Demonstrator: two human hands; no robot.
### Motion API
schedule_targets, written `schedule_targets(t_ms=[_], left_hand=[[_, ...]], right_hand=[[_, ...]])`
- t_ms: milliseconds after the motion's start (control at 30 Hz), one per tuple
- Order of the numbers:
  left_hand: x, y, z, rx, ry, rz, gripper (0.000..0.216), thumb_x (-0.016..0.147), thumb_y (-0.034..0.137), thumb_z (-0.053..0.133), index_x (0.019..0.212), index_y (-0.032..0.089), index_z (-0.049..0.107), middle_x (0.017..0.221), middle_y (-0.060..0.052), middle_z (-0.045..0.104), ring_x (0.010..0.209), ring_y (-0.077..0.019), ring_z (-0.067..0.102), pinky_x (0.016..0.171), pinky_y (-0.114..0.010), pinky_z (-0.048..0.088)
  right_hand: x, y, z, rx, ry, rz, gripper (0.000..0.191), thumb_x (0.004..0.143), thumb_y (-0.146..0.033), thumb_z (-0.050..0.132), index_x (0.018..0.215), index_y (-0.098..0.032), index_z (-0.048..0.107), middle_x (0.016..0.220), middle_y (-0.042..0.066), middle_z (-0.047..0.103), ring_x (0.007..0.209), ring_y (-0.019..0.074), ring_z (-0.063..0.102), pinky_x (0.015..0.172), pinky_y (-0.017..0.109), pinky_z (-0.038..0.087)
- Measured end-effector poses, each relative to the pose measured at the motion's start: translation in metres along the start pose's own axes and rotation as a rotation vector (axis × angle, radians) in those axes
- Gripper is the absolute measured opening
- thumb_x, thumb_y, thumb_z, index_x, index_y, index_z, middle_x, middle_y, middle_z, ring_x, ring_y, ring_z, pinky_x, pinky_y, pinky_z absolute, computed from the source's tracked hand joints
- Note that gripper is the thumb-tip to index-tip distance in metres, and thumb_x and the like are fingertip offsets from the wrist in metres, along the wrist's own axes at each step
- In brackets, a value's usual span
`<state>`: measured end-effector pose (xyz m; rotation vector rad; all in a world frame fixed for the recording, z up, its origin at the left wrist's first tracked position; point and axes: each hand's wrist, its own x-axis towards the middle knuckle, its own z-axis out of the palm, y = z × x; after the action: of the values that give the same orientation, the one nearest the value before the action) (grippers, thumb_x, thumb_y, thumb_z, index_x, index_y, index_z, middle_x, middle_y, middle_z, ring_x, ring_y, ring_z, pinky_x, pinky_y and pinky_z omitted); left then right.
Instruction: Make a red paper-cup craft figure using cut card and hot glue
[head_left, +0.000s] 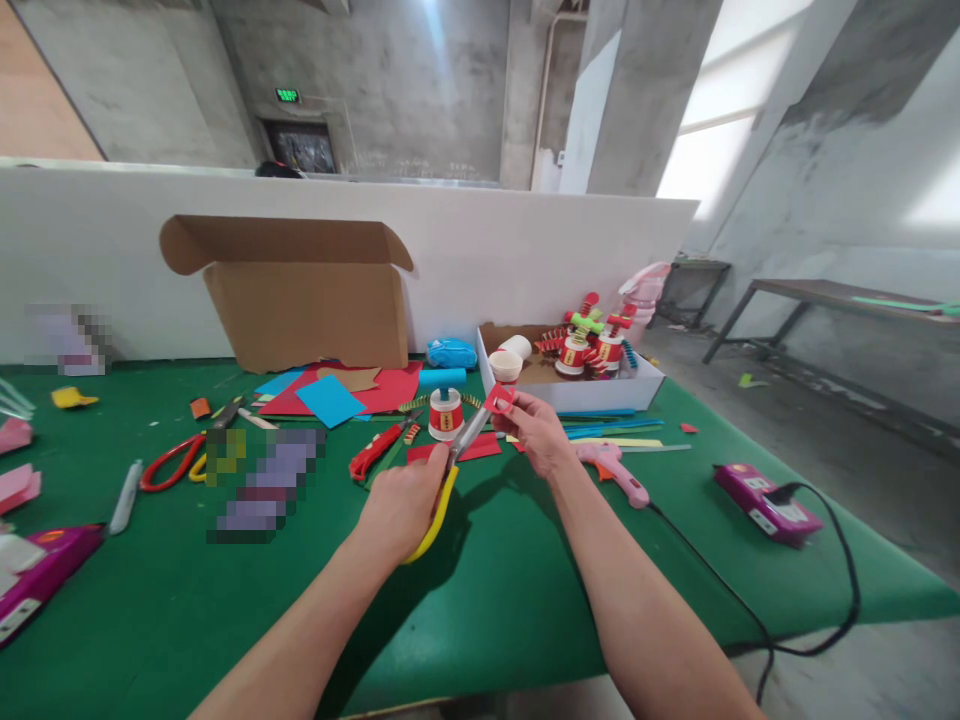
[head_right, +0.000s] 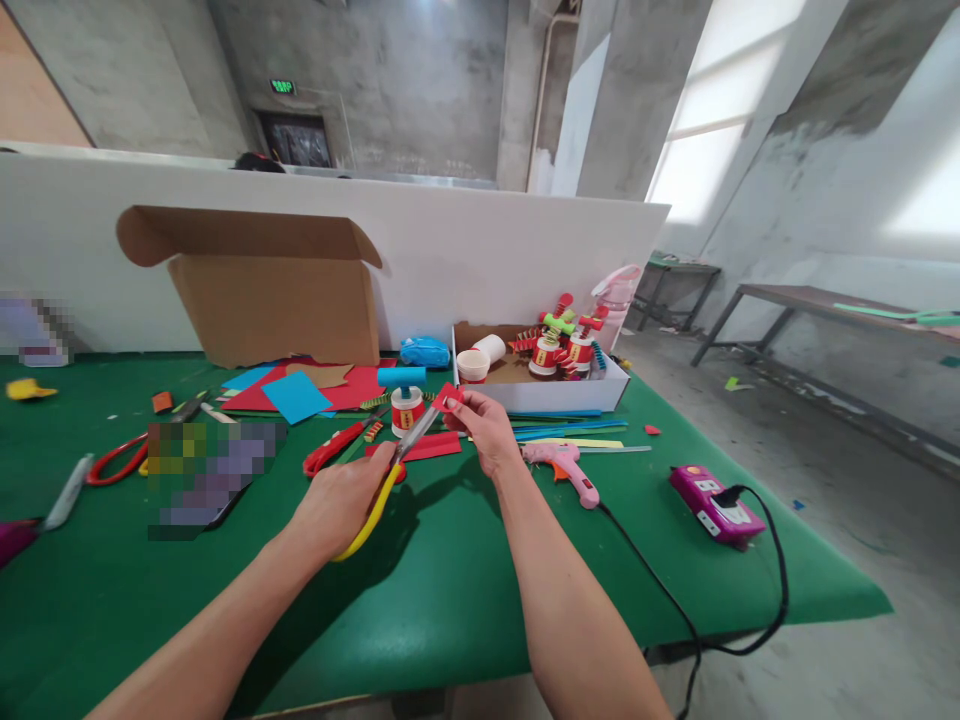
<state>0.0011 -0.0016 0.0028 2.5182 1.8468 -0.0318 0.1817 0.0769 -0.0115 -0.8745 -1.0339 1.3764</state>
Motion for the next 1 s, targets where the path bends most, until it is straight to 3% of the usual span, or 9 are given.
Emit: schedule_targets(t_ms=[1000], left_hand=[[-0.0005,0.0004,0.0009,-0.012,-0.005,-0.001,0.034,0.090,0.022,0.032,0.123,0.016,0.039,0.088,-0.010,0.067,0.082,-0.0288,0.066,0.067,-0.037,0.049]], right_hand=[[0.0006,0.0018,-0.0008,-0.018,-0.014,-0.008,0.029,0.055,-0.040,0.080,0.071,-0.019,0.068,0.070,-0.001,0.067,0.059,0.0096,0.057,0.066,0.025,0.046]])
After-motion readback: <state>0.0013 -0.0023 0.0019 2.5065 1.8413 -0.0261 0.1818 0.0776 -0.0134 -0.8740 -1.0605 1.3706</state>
